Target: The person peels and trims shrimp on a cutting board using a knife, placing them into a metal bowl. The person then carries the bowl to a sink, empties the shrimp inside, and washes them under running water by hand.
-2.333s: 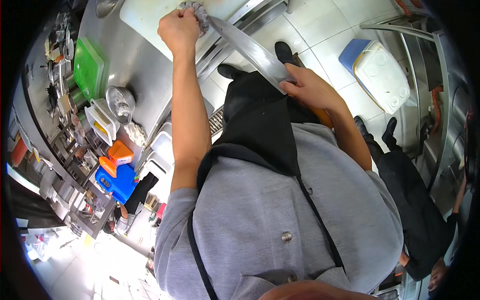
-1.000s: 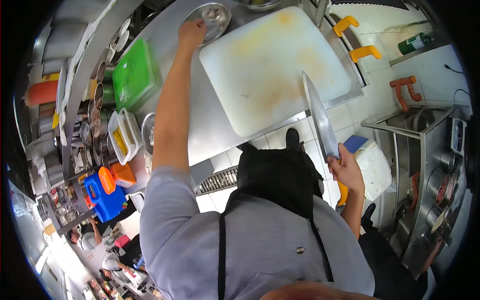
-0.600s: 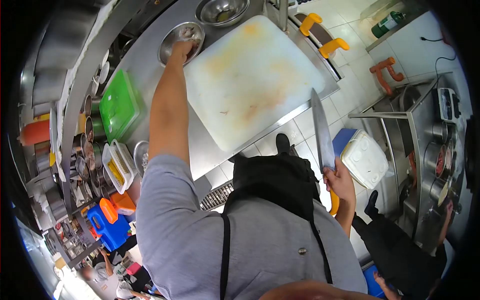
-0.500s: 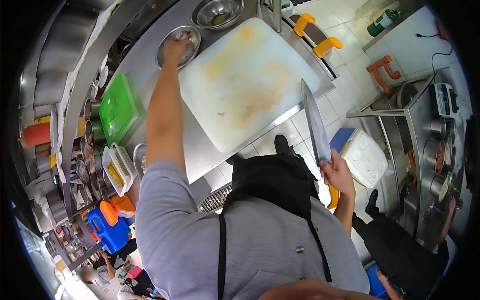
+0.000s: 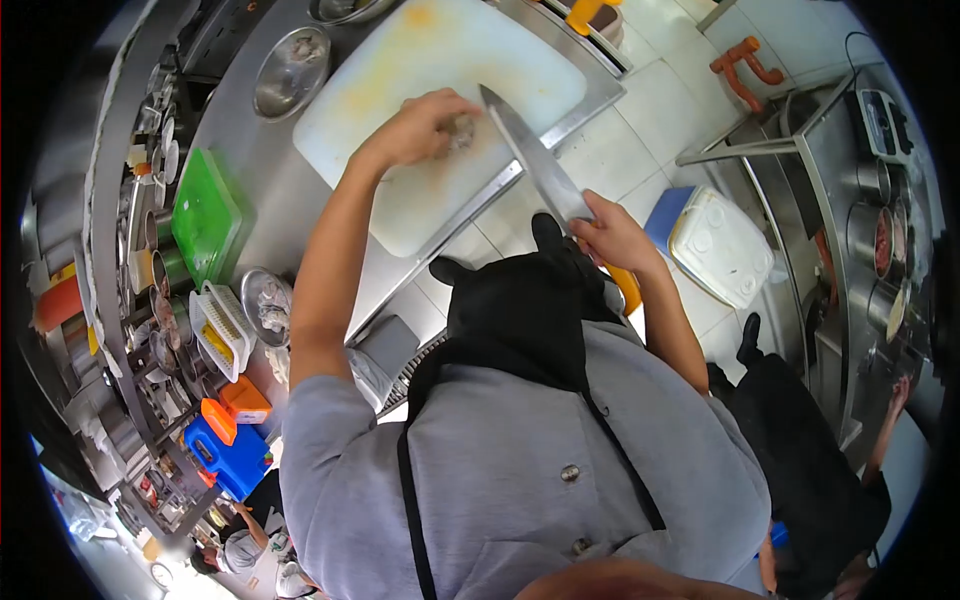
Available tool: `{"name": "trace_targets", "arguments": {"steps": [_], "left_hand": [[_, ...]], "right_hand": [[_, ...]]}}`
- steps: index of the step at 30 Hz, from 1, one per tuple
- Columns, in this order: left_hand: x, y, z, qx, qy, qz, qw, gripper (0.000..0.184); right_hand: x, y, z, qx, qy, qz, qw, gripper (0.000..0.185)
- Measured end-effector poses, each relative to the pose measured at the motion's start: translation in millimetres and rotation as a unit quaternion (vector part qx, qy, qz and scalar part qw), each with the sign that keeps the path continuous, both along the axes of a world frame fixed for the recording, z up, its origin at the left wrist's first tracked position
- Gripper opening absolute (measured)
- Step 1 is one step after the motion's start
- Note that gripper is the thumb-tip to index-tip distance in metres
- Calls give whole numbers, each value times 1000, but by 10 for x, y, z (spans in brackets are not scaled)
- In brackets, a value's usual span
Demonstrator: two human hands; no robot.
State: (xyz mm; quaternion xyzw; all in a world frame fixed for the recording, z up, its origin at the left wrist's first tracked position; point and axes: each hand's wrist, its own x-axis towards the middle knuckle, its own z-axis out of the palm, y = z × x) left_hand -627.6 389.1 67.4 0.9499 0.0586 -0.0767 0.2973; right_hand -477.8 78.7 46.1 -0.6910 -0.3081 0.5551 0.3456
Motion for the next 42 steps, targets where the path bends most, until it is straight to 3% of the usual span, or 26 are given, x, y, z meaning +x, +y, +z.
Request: {"name": "trace_targets", "arguments": {"steps": [2, 5, 14, 24, 26, 30, 32, 35, 42], "left_hand": [[-77, 17, -189, 7, -89, 158, 983, 26], [-152, -96, -78, 84, -43, 133, 987, 24], [-197, -293, -177, 106, -76, 211, 969, 20], [-196, -415, -109, 173, -43, 210, 961, 21], [-214, -484, -168, 84, -42, 298, 950, 23], [-169, -751, -173, 109, 6, 370, 923, 26], [-163, -809, -298, 196, -3, 417, 887, 27], [-136, -855, -336, 169, 15, 474, 864, 28], [-90, -906, -312, 186, 40, 492, 849, 28]], "right_hand": [[-4, 77, -75, 11, 7, 6, 1000, 17], [-19, 172, -163, 31, 30, 7, 999, 17], [63, 314, -203, 37, 72, 42, 996, 22], [108, 86, -174, 16, 78, 90, 993, 18], [50, 15, -183, 16, 82, 89, 993, 17], [-90, -137, -190, 28, 81, 91, 992, 19], [-152, -224, -242, 20, 83, 87, 993, 19], [-214, -375, -224, 10, 89, 86, 992, 20], [-296, -699, -220, 52, 96, 108, 988, 21]]}}
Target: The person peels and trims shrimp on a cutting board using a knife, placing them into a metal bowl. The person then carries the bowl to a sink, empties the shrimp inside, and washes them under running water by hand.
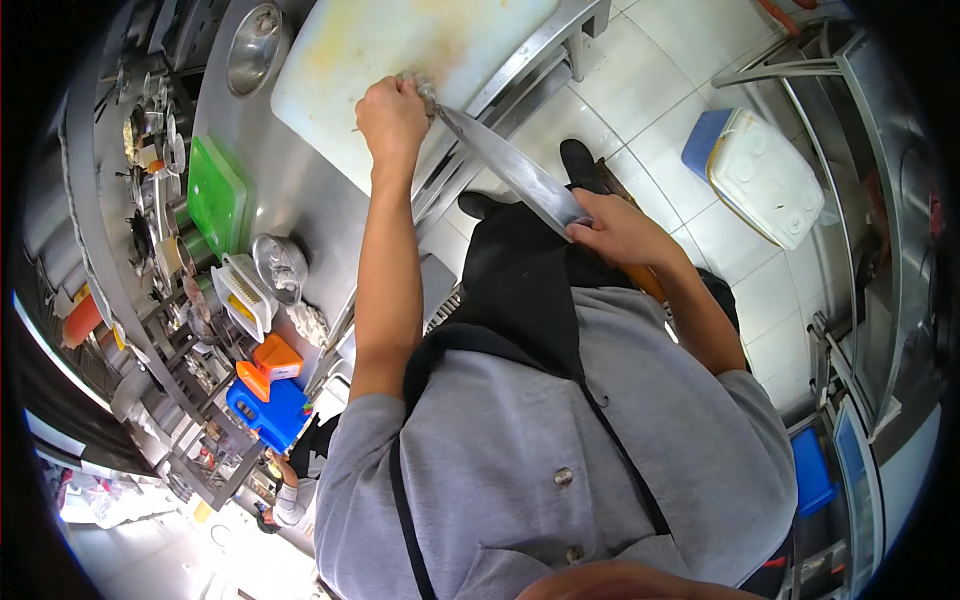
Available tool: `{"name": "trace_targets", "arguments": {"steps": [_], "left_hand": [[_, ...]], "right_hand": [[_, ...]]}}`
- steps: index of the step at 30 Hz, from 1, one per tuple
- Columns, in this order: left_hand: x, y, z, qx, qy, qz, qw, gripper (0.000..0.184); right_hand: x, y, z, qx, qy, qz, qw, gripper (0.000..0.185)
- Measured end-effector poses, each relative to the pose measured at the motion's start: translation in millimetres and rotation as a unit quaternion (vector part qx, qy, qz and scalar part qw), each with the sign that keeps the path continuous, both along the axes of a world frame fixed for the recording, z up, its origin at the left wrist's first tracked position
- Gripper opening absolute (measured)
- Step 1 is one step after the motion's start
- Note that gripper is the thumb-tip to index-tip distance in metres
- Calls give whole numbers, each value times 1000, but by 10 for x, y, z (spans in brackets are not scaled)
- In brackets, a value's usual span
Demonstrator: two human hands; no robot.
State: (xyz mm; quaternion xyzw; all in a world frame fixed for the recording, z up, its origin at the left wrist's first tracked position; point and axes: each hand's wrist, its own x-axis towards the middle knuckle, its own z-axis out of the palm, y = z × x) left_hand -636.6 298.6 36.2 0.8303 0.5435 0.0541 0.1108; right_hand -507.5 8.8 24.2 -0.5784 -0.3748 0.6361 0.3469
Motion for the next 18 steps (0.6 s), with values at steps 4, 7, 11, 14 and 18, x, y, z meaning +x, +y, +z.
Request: {"name": "trace_targets", "arguments": {"steps": [4, 7, 11, 14, 18], "left_hand": [[-13, 107, 80, -28, 31, -7, 999, 31], [-11, 210, 113, -33, 4, -19, 999, 46], [40, 274, 44, -67, -32, -25, 997, 81], [-43, 197, 195, -89, -44, 23, 995, 81], [-803, 291, 451, -133, -148, 140, 970, 81]], "right_hand": [[-54, -114, -181, 166, -99, -14, 981, 22], [81, -105, 154, -28, -29, 62, 997, 26], [244, -204, 196, -80, -57, -20, 995, 19], [284, -169, 252, -84, -41, -89, 992, 11], [365, -40, 211, -83, -51, -69, 993, 17]]}}
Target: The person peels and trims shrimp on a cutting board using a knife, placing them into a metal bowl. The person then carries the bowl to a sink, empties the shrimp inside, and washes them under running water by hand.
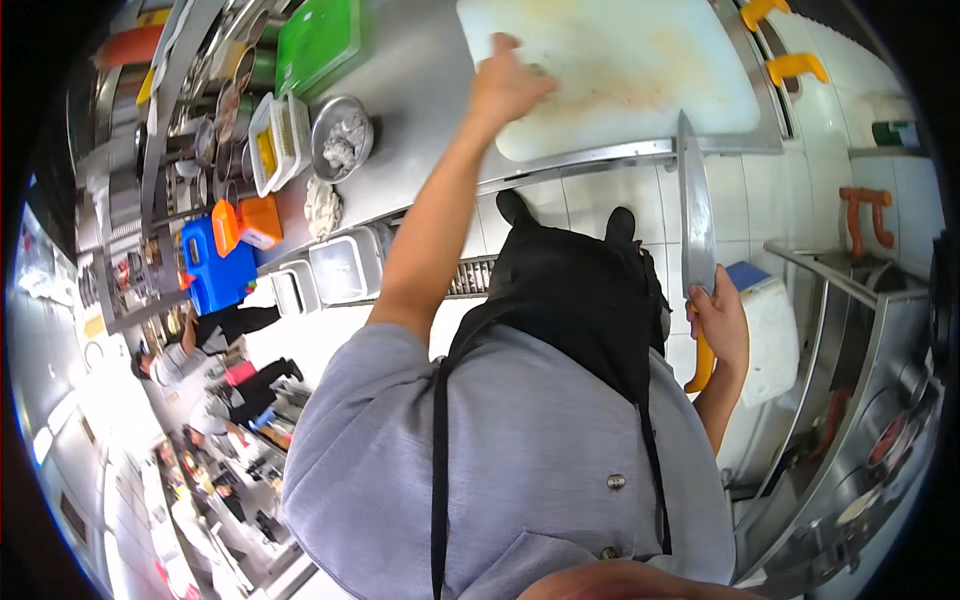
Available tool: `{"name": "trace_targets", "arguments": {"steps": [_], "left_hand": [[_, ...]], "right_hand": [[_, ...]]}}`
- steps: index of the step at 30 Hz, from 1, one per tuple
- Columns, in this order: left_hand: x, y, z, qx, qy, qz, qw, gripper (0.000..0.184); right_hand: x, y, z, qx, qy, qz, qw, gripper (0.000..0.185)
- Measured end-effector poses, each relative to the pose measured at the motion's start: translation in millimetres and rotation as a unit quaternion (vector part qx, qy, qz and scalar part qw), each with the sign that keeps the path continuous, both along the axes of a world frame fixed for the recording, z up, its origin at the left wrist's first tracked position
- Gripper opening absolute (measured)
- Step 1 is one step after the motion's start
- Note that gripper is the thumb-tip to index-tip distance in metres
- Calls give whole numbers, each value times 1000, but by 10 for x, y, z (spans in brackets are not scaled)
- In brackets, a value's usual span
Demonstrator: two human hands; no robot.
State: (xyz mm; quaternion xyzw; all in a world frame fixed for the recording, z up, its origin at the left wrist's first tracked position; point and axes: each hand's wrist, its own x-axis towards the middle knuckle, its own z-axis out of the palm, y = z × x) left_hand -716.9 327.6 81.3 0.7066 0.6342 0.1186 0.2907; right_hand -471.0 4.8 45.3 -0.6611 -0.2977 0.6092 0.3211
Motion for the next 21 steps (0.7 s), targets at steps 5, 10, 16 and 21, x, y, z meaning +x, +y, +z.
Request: {"name": "trace_targets", "arguments": {"steps": [5, 10, 16, 21], "left_hand": [[-1681, 122, 507, 57, 18, 175, 983, 69], [-2598, 609, 494, 103, 270, 100, 952, 64], [-1003, 2029, 150, 268, 105, -131, 949, 39], [125, 3232, -371, 388, 167, -229, 877, 29]], "right_hand": [[30, 289, 50, 9, -6, -6, 1000, 12], [10, 503, 70, 21, -12, -22, 999, 7], [-53, 449, 125, -1, -53, -49, 997, 13], [-200, 103, 247, -39, -40, -145, 988, 12]]}}
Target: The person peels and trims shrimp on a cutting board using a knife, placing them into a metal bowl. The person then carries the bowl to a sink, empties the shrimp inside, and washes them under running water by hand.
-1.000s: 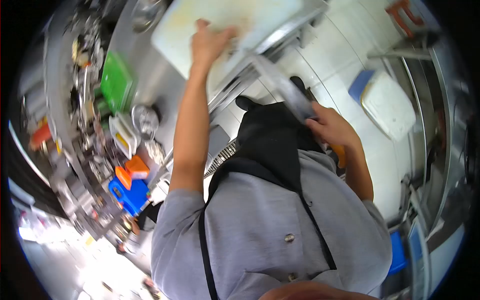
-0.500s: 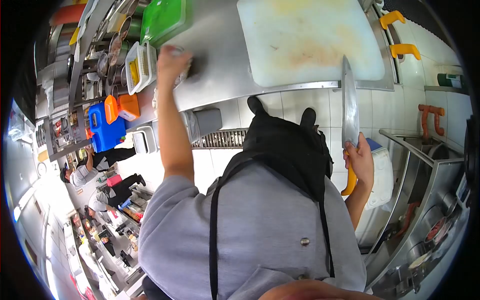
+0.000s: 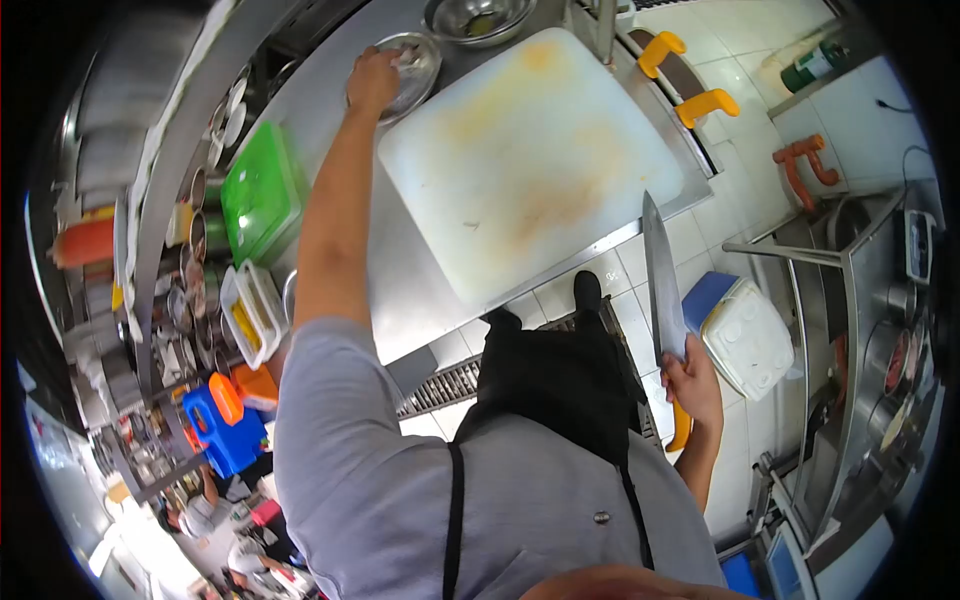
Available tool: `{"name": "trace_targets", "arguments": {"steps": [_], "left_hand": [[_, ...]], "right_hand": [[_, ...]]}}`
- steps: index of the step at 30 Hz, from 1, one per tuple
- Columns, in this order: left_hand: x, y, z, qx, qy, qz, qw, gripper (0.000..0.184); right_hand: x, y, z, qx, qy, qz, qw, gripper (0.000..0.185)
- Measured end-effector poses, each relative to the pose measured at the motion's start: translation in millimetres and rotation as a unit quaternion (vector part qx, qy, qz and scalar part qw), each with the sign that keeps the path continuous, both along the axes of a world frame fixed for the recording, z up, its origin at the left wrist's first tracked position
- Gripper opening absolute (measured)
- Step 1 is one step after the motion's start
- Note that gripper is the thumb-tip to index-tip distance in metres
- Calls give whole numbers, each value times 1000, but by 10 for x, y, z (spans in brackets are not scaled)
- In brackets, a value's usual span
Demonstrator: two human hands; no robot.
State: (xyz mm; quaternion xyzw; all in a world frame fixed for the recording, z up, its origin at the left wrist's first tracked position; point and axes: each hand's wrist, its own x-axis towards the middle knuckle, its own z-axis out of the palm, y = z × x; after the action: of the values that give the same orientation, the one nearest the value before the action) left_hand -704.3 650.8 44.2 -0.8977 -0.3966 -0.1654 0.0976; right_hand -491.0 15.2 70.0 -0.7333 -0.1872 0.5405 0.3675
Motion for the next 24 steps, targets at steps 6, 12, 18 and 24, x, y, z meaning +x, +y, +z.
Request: {"name": "trace_targets", "arguments": {"steps": [6, 12, 18, 24], "left_hand": [[241, 491, -477, -104, 119, 112, 981, 30], [237, 506, -343, -168, 155, 151, 962, 32], [179, -658, 388, -387, -129, 78, 909, 29], [686, -2493, 339, -508, -45, -55, 859, 29]], "right_hand": [[-260, -395, 45, -26, 50, -136, 989, 9], [-201, -245, 52, -15, 53, -115, 992, 10], [14, 37, 61, 41, 24, -45, 998, 13], [80, 476, -72, 62, 31, 32, 997, 16]]}}
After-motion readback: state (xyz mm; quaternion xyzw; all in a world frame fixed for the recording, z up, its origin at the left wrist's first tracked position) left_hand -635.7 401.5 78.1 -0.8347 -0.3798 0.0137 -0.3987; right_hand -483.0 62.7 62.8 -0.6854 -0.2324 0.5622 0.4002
